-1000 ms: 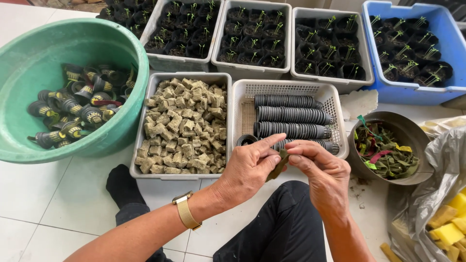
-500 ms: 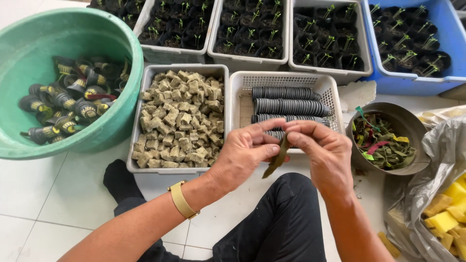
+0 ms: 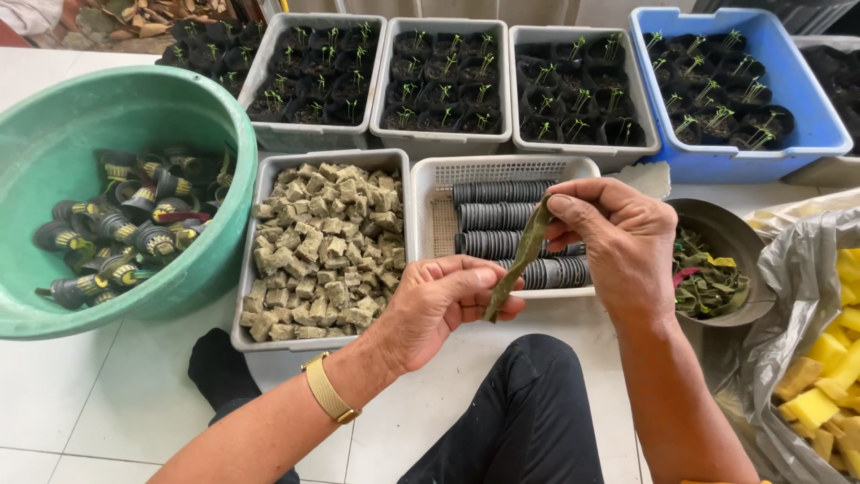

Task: The person sits on the floor and prepares plant cuttings by wrapping them with yellow foam and placing them into small black plastic pots. They handle cuttings, foam pieces, and pots, then place the assembled units into a green basin.

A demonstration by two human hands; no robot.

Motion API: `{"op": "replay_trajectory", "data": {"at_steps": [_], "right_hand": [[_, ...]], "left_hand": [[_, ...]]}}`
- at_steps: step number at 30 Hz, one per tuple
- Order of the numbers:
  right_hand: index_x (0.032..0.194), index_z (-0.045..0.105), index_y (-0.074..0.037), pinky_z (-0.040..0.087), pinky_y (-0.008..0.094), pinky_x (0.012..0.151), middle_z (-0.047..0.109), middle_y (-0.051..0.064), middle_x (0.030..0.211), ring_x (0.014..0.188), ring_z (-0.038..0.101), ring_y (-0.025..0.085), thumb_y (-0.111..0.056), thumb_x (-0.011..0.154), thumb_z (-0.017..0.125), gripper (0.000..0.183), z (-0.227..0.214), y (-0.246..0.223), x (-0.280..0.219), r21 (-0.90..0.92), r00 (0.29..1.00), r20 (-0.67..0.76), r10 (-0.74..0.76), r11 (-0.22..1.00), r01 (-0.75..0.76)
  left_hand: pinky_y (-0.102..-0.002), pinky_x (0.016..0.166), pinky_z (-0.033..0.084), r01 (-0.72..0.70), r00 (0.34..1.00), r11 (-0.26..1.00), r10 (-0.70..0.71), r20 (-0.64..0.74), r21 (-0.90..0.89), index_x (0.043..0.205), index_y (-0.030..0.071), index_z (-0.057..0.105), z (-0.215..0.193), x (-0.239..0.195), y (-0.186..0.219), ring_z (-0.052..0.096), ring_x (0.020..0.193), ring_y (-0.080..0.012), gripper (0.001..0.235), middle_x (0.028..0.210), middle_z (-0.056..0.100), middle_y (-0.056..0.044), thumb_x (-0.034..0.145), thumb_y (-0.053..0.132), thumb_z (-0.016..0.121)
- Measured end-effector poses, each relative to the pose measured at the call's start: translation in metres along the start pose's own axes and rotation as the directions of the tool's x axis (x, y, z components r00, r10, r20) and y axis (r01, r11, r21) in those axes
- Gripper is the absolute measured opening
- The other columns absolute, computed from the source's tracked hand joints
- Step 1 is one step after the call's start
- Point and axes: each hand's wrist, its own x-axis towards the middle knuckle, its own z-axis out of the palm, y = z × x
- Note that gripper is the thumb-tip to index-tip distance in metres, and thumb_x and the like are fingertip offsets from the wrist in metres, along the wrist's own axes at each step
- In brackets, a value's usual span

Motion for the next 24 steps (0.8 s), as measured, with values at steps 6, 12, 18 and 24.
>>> {"op": "replay_trajectory", "data": {"at_steps": [6, 12, 18, 24], "right_hand": [[0.105, 0.075, 0.003, 0.063, 0.025, 0.065, 0.075, 0.008, 0.089, 0.073, 0.072, 0.011, -0.004, 0.098, 0.068, 0.012, -0.003, 0.002, 0.002, -0.002, 1.0, -0.029, -0.006, 1.0, 0.006], [0.105, 0.074, 0.004, 0.061, 0.025, 0.063, 0.075, 0.009, 0.088, 0.072, 0.072, 0.012, -0.004, 0.098, 0.067, 0.013, -0.008, 0.013, 0.002, 0.026, 0.998, -0.062, 0.007, 1.0, -0.005], [0.107, 0.073, 0.006, 0.062, 0.026, 0.066, 0.075, 0.01, 0.09, 0.072, 0.072, 0.013, -0.004, 0.099, 0.065, 0.015, -0.015, 0.03, -0.003, 0.157, 0.993, -0.121, 0.014, 0.988, 0.005], [0.109, 0.072, 0.006, 0.062, 0.027, 0.067, 0.074, 0.011, 0.091, 0.073, 0.071, 0.013, -0.004, 0.101, 0.065, 0.015, -0.018, 0.034, -0.009, 0.179, 0.978, -0.206, -0.012, 0.983, 0.049]], "left_hand": [[-0.04, 0.09, 0.063, 0.013, 1.0, 1.0, -0.013, 0.003, 0.0, 0.107, -0.008, 0.071, -0.006, 0.004, -0.01, 0.076, 0.091, -0.0247, 0.018, 0.101, 0.075, -0.018, 0.097, 0.006, 0.068], [-0.039, 0.085, 0.064, 0.01, 0.996, 0.994, -0.001, -0.086, 0.106, 0.103, -0.007, 0.074, -0.005, 0.006, -0.014, 0.077, 0.085, -0.0227, 0.018, 0.1, 0.078, -0.017, 0.089, 0.004, 0.071], [-0.039, 0.08, 0.067, 0.02, 0.989, 0.99, 0.001, -0.145, 0.142, 0.094, -0.009, 0.074, -0.012, 0.009, -0.015, 0.078, 0.08, -0.0242, 0.015, 0.09, 0.078, -0.02, 0.089, 0.005, 0.074], [-0.035, 0.078, 0.066, -0.032, 0.982, 0.962, 0.081, -0.17, 0.271, 0.094, -0.007, 0.073, -0.007, 0.007, -0.013, 0.078, 0.079, -0.0225, 0.015, 0.088, 0.079, -0.019, 0.088, 0.006, 0.074]]}}
